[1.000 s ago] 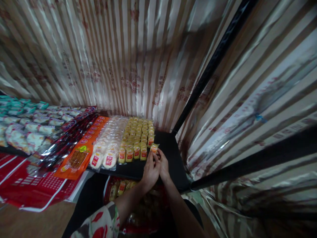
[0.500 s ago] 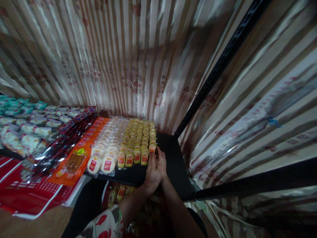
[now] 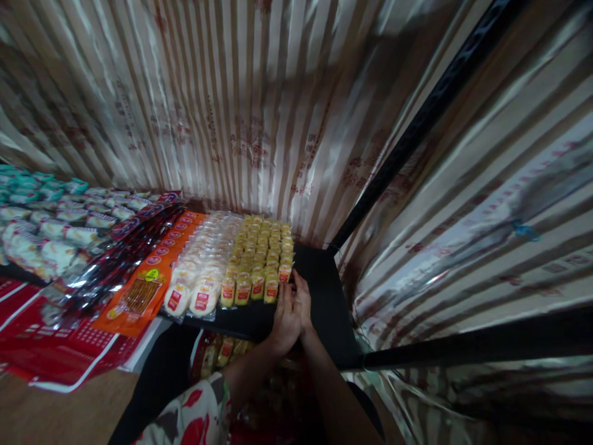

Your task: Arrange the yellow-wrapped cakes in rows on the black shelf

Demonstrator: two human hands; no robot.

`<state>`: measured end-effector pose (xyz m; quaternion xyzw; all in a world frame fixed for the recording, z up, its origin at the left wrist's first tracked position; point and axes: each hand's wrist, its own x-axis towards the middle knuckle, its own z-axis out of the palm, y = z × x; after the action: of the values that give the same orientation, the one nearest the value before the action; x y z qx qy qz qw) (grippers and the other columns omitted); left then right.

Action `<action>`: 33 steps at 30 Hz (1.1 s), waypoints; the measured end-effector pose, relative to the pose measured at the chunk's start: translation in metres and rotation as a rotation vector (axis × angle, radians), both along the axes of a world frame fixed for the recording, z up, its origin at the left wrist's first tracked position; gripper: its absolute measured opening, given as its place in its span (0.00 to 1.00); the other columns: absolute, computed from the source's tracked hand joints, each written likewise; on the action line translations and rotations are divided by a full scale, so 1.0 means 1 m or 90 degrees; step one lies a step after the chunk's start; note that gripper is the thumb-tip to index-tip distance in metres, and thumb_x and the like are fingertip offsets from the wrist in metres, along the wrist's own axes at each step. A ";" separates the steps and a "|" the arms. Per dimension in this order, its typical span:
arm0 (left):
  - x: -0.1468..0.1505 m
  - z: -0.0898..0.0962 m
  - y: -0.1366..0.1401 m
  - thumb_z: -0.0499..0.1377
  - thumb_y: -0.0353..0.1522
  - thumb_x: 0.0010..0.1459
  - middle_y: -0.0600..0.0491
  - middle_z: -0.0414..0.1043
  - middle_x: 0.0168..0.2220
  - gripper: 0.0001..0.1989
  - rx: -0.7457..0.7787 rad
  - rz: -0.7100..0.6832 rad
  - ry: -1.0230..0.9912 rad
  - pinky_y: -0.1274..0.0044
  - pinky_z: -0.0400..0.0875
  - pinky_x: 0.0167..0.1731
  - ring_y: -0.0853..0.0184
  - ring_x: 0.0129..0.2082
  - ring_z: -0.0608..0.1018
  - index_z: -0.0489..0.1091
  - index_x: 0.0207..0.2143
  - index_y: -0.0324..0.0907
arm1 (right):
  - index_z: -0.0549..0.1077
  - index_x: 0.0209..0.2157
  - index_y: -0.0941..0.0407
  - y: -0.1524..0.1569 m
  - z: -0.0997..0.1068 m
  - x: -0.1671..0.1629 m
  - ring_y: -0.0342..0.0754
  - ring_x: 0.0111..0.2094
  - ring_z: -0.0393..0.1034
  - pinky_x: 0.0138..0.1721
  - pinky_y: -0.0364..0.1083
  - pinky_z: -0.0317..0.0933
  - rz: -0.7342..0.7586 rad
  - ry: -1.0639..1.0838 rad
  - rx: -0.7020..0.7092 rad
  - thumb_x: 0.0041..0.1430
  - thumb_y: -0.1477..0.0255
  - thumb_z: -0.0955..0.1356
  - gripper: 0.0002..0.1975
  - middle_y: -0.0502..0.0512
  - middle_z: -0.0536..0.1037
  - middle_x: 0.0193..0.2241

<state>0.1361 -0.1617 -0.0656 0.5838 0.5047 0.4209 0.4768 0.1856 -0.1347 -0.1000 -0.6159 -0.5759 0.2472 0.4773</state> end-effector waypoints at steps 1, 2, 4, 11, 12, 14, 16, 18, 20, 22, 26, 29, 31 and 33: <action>-0.006 -0.001 -0.006 0.43 0.30 0.59 0.46 0.47 0.64 0.28 -0.018 0.018 0.017 0.64 0.38 0.64 0.61 0.65 0.44 0.45 0.62 0.37 | 0.64 0.54 0.58 -0.001 0.000 0.000 0.53 0.49 0.64 0.49 0.51 0.61 -0.014 0.004 -0.012 0.49 0.69 0.61 0.28 0.62 0.67 0.50; -0.012 -0.001 -0.012 0.45 0.31 0.58 0.47 0.48 0.64 0.28 -0.035 0.032 0.037 0.65 0.41 0.64 0.61 0.65 0.46 0.47 0.62 0.38 | 0.64 0.54 0.58 -0.002 0.000 0.000 0.53 0.47 0.65 0.47 0.51 0.62 -0.023 0.008 -0.025 0.49 0.69 0.62 0.28 0.62 0.68 0.49; -0.021 0.001 -0.023 0.48 0.31 0.57 0.47 0.50 0.63 0.28 -0.057 0.045 0.058 0.68 0.45 0.63 0.61 0.64 0.49 0.50 0.61 0.39 | 0.65 0.53 0.57 -0.006 0.000 0.000 0.54 0.44 0.67 0.43 0.51 0.63 -0.023 0.012 -0.051 0.49 0.70 0.62 0.26 0.62 0.70 0.47; -0.033 0.008 -0.065 0.47 0.30 0.56 0.48 0.51 0.63 0.28 -0.003 0.004 0.073 0.68 0.47 0.63 0.62 0.64 0.51 0.53 0.60 0.37 | 0.67 0.50 0.59 -0.048 0.006 -0.005 0.52 0.40 0.68 0.40 0.49 0.65 -0.061 -0.016 -0.041 0.50 0.68 0.61 0.24 0.62 0.70 0.43; -0.037 0.006 -0.073 0.47 0.30 0.56 0.47 0.51 0.63 0.28 0.016 -0.010 0.077 0.68 0.48 0.63 0.62 0.64 0.51 0.53 0.60 0.36 | 0.67 0.50 0.59 -0.057 0.007 -0.007 0.52 0.41 0.68 0.41 0.50 0.65 -0.062 -0.024 -0.032 0.50 0.68 0.61 0.24 0.62 0.70 0.43; -0.048 0.003 -0.091 0.47 0.32 0.57 0.45 0.50 0.63 0.27 0.045 -0.032 0.086 0.67 0.50 0.62 0.61 0.63 0.53 0.53 0.60 0.35 | 0.68 0.48 0.59 -0.075 0.008 -0.014 0.52 0.42 0.67 0.44 0.51 0.64 -0.054 -0.047 -0.009 0.51 0.68 0.60 0.22 0.61 0.70 0.43; -0.063 -0.001 -0.110 0.46 0.33 0.58 0.45 0.48 0.64 0.27 0.061 -0.047 0.095 0.68 0.51 0.61 0.62 0.63 0.54 0.53 0.60 0.36 | 0.69 0.47 0.58 -0.094 0.007 -0.023 0.51 0.44 0.66 0.47 0.52 0.62 -0.030 -0.061 0.013 0.52 0.69 0.59 0.21 0.60 0.71 0.43; -0.080 -0.004 -0.128 0.45 0.34 0.60 0.45 0.48 0.64 0.26 0.072 -0.056 0.106 0.69 0.52 0.61 0.63 0.62 0.55 0.53 0.60 0.37 | 0.70 0.46 0.57 -0.113 0.003 -0.035 0.50 0.46 0.66 0.49 0.53 0.61 0.002 -0.054 0.025 0.53 0.70 0.58 0.20 0.59 0.71 0.43; -0.100 -0.008 -0.145 0.45 0.36 0.61 0.44 0.49 0.63 0.25 0.083 -0.063 0.122 0.69 0.52 0.61 0.63 0.62 0.56 0.55 0.59 0.36 | 0.71 0.44 0.55 -0.130 -0.005 -0.048 0.49 0.47 0.66 0.50 0.52 0.60 0.039 -0.038 0.019 0.54 0.71 0.57 0.19 0.57 0.72 0.43; -0.118 -0.017 -0.159 0.44 0.36 0.61 0.44 0.51 0.63 0.24 0.066 -0.051 0.135 0.67 0.52 0.61 0.63 0.62 0.57 0.56 0.58 0.38 | 0.73 0.41 0.54 -0.143 -0.013 -0.063 0.48 0.46 0.67 0.51 0.51 0.60 0.086 -0.019 -0.003 0.53 0.72 0.57 0.18 0.56 0.74 0.42; -0.148 -0.047 -0.176 0.42 0.36 0.62 0.45 0.55 0.61 0.24 -0.008 0.057 0.140 0.67 0.50 0.61 0.64 0.62 0.57 0.55 0.58 0.38 | 0.74 0.39 0.54 -0.155 -0.033 -0.098 0.48 0.44 0.70 0.50 0.51 0.61 0.161 0.025 -0.097 0.53 0.73 0.57 0.18 0.56 0.76 0.41; -0.165 -0.074 -0.174 0.42 0.37 0.61 0.43 0.55 0.61 0.25 -0.115 0.171 0.156 0.67 0.50 0.61 0.63 0.61 0.57 0.56 0.57 0.35 | 0.74 0.40 0.54 -0.150 -0.049 -0.127 0.49 0.42 0.72 0.49 0.51 0.62 0.189 0.032 -0.200 0.53 0.74 0.58 0.17 0.56 0.78 0.41; -0.174 -0.090 -0.167 0.42 0.35 0.60 0.43 0.56 0.60 0.24 -0.185 0.225 0.187 0.67 0.47 0.62 0.62 0.62 0.56 0.59 0.55 0.35 | 0.75 0.39 0.54 -0.143 -0.063 -0.143 0.49 0.43 0.72 0.50 0.51 0.62 0.215 0.030 -0.265 0.52 0.75 0.59 0.17 0.56 0.78 0.40; -0.182 -0.103 -0.157 0.43 0.33 0.59 0.44 0.57 0.60 0.23 -0.233 0.250 0.212 0.67 0.45 0.62 0.62 0.63 0.54 0.60 0.55 0.37 | 0.75 0.38 0.54 -0.138 -0.077 -0.155 0.50 0.44 0.72 0.52 0.51 0.60 0.227 0.031 -0.312 0.51 0.77 0.59 0.17 0.56 0.78 0.41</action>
<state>-0.0464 -0.3185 -0.1687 0.4404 0.7462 0.3061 0.3945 0.0301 -0.2723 -0.1769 -0.5955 -0.5866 0.4738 0.2771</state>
